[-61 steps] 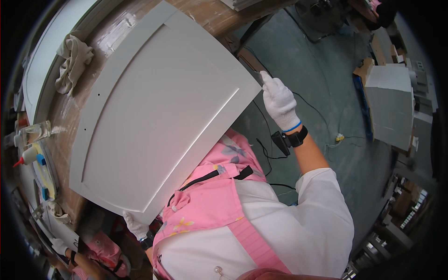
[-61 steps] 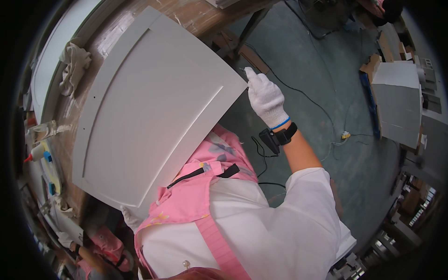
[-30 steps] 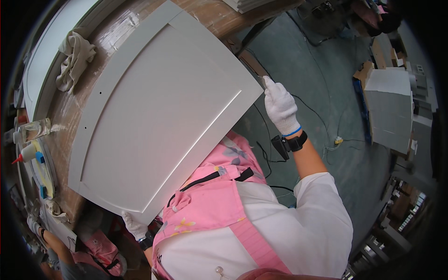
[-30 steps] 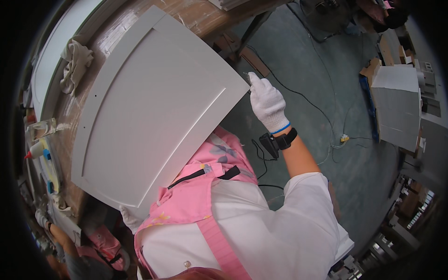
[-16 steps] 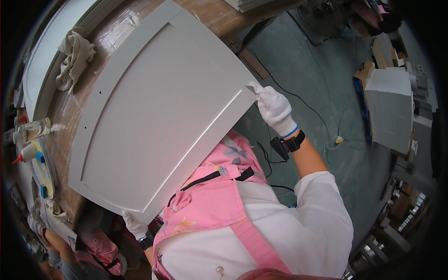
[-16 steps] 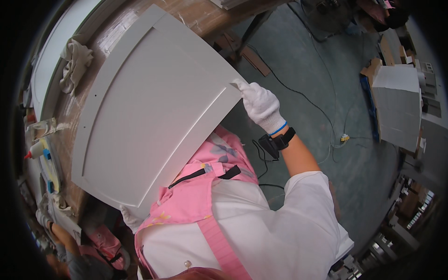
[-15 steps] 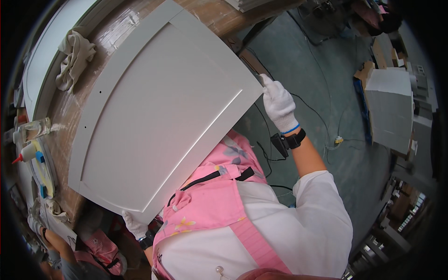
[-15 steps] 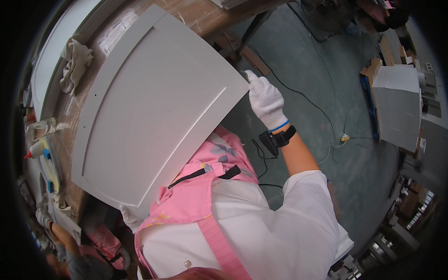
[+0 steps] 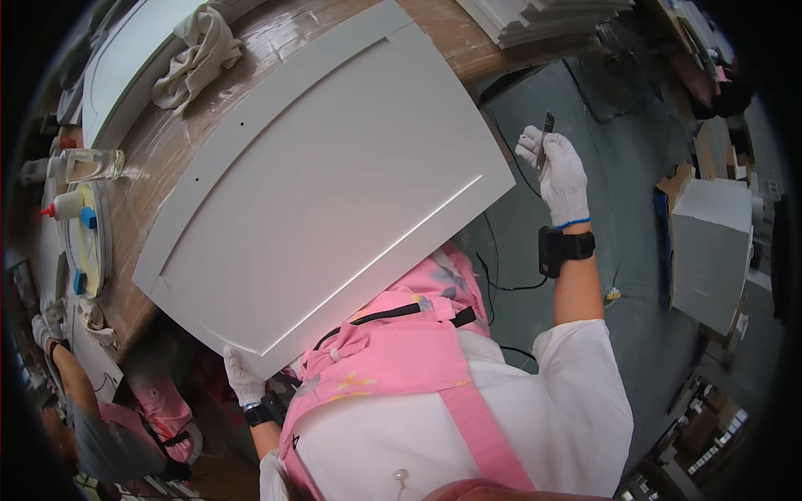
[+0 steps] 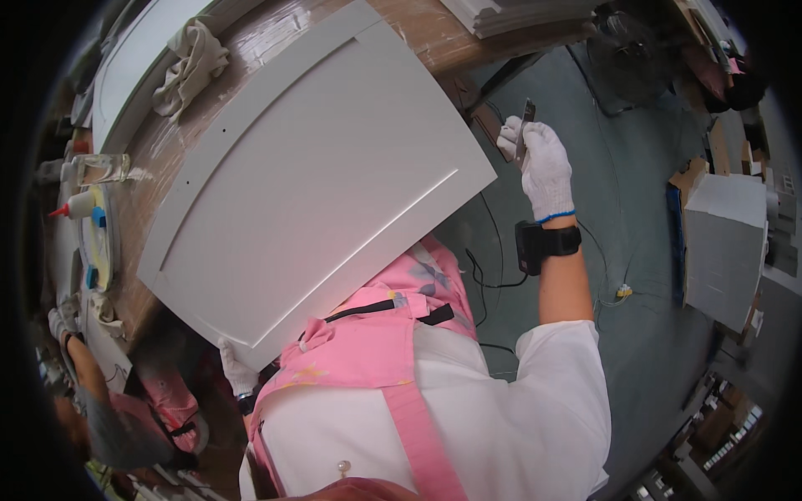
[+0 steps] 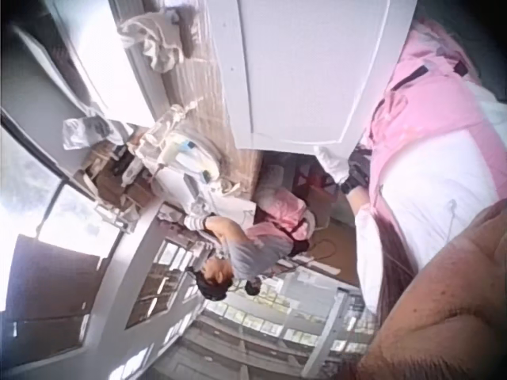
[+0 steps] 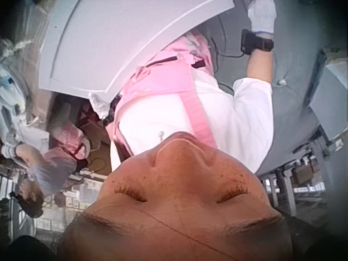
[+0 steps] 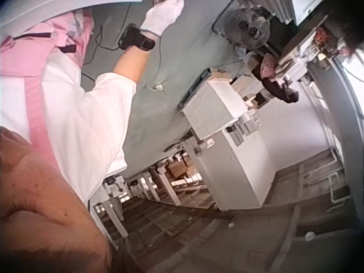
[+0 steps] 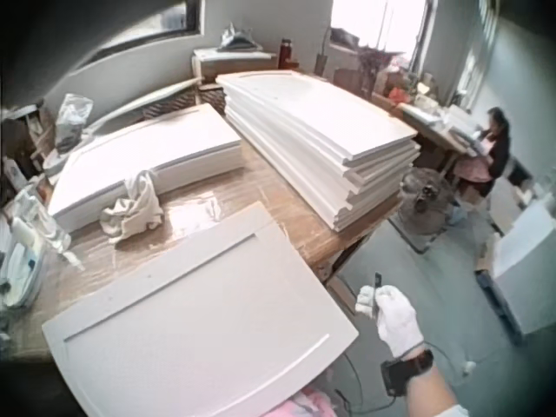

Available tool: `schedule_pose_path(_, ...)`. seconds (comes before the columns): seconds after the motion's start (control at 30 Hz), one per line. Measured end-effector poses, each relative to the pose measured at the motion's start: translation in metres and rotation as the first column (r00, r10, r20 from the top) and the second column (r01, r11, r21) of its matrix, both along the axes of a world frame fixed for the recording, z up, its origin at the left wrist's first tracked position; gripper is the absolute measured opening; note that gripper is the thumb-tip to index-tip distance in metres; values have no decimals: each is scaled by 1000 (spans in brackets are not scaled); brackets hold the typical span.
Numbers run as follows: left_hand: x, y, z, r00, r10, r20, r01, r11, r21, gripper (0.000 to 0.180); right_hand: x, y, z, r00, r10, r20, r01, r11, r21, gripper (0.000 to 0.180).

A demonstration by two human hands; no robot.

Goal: Finishing and cleaning white wooden furniture panels using a cloth, scraper, and sanding block.

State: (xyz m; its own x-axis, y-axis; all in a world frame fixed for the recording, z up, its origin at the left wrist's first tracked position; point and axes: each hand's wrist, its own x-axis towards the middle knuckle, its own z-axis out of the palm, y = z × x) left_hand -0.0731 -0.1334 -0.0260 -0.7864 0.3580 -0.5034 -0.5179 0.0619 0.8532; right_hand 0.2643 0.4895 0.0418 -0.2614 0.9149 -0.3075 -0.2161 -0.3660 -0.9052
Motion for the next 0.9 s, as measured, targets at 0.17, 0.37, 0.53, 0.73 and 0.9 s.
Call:
schedule_pose_path(0.17, 13, 56, 25, 992, -36, -122, 0, 960, -281, 57, -7, -20, 0, 836, -1, 549, -150, 961, 230, 22)
schedule_pose_path(0.37, 14, 45, 32, 990, -59, -128, 34, 982, -188, 57, -151, -34, 90, 869, 391, 304, -468, 850, 244, 15)
schedule_pose_path(0.53, 19, 64, 45, 997, -52, -57, 51, 998, -22, 59, -304, -4, 106, 719, 515, 467, -643, 748, 166, 20)
schedule_pose_path(0.73, 16, 67, 44, 1000, 24, -12, -23, 994, 111, 63, -426, 42, 94, 314, -207, 926, -817, 437, 375, 54)
schedule_pose_path(0.9, 13, 58, 36, 998, 45, 50, -52, 986, 161, 53, -486, -60, 121, 360, -124, 925, -804, 462, 375, 71)
